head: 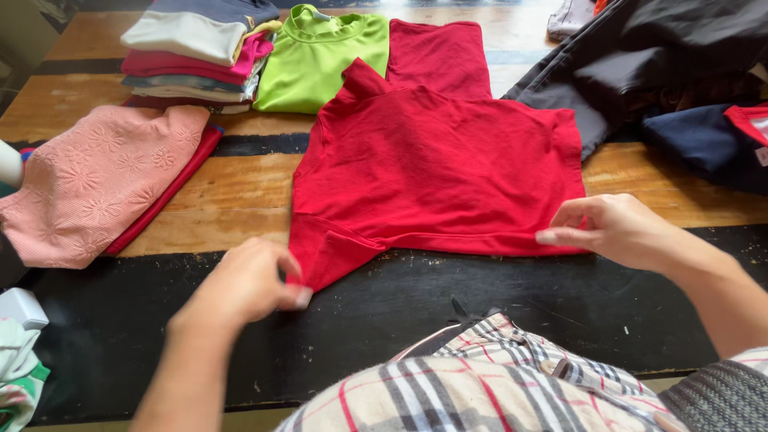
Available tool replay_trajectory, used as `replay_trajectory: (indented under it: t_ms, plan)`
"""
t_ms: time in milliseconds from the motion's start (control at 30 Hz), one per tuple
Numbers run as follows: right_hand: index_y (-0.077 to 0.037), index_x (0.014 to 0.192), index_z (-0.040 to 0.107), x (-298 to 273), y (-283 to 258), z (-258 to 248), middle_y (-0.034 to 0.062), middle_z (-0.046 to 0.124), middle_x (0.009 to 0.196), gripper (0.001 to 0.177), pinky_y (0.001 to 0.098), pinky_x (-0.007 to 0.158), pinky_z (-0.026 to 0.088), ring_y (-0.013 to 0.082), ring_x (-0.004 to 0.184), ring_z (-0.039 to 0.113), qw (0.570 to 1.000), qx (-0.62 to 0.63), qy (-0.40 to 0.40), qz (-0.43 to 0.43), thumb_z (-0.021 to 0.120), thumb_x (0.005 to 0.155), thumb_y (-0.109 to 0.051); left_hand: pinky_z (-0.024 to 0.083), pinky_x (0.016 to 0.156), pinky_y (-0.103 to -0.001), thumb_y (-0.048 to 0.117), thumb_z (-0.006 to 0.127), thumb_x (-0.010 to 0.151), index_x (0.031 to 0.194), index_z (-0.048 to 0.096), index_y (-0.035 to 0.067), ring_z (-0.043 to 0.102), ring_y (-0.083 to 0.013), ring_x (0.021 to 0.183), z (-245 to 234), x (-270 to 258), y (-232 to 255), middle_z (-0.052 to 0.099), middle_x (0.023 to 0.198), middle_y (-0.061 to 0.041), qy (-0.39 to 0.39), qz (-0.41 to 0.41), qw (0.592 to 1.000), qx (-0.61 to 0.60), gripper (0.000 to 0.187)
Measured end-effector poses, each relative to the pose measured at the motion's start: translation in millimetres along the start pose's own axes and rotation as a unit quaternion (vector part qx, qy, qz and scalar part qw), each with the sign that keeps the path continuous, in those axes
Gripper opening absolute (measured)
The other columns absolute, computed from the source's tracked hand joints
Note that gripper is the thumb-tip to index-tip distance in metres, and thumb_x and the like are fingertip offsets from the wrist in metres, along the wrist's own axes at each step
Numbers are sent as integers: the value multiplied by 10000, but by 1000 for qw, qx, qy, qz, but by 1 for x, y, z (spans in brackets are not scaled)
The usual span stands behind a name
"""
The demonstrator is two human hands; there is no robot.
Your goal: The person folds several shirts and a pair of shorts by hand on a wooden table.
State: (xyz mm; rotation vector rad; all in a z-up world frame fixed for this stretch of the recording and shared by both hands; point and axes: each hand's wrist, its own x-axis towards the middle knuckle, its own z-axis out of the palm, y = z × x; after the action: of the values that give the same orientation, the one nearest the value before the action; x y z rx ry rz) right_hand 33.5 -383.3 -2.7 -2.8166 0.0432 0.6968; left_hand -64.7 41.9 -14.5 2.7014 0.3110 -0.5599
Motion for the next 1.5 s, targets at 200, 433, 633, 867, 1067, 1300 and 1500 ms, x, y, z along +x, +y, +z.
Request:
replay_trajectory:
  t_ms: [200, 433, 633, 867, 1067, 1300, 1500]
  plan:
    - [-180, 1256, 679, 18, -23, 53, 101, 618, 1286, 570, 448, 987, 461, 314, 1204, 521, 941, -30, 161, -297, 830, 757, -411, 432, 1050, -474, 365, 789, 815, 1265, 611, 76, 540, -312, 1230, 47, 20, 70, 603, 1282, -129, 226, 179, 957, -26, 563]
    - [-283, 1396, 591, -1, -48, 64, 12, 652, 1057, 604, 499, 1034, 435, 209, 1152, 572, 968, -111, 92, -204, 785, 824, -312, 406, 999, -557, 227, 797, 721, 1282, 608, 62, 540, -328, 1192, 105, 41, 119, 592, 1276, -160, 241, 394, 886, 36, 614]
    - [-183, 1014, 684, -12, -7, 50, 15, 638, 1099, 296, 432, 920, 509, 227, 913, 656, 970, -69, 136, -190, 799, 742, -164, 542, 822, -447, 46, 671, 791, 1083, 668, 121, 625, -290, 1063, 84, 58, 87, 637, 1119, -87, 221, 279, 919, 166, 301]
    - [-170, 951, 713, -20, 49, 22, -16, 694, 916, 210, 375, 812, 515, 173, 857, 660, 984, -56, 123, -112, 823, 774, -190, 535, 852, -459, 51, 704, 760, 1068, 728, 133, 686, -329, 984, 15, 34, 11, 743, 1013, -113, 172, 238, 954, 64, 320]
    - [-141, 893, 772, -1, 103, 24, -10, 675, 942, 220, 297, 832, 546, 133, 925, 646, 996, -6, -61, -70, 872, 782, -302, 568, 837, -357, 49, 756, 723, 990, 738, 119, 738, -224, 944, -19, 15, -2, 777, 945, -90, -154, 160, 974, 40, 276]
    - [0, 1037, 712, 44, 129, 10, 68, 713, 991, 235, 334, 820, 514, 151, 909, 668, 884, 456, -92, -52, 678, 917, -200, 521, 902, -314, 112, 792, 740, 1119, 735, 65, 706, -197, 1007, -41, 87, -40, 788, 1043, -85, -125, 192, 928, -293, 386]
    - [-188, 1428, 530, 46, 116, 45, 20, 696, 1090, 484, 320, 792, 519, 128, 877, 632, 821, 568, 29, 42, 608, 954, -248, 550, 873, -348, 396, 712, 877, 1358, 578, -6, 690, -209, 1011, 23, 115, -47, 736, 1103, -91, -39, -23, 843, -536, 641]
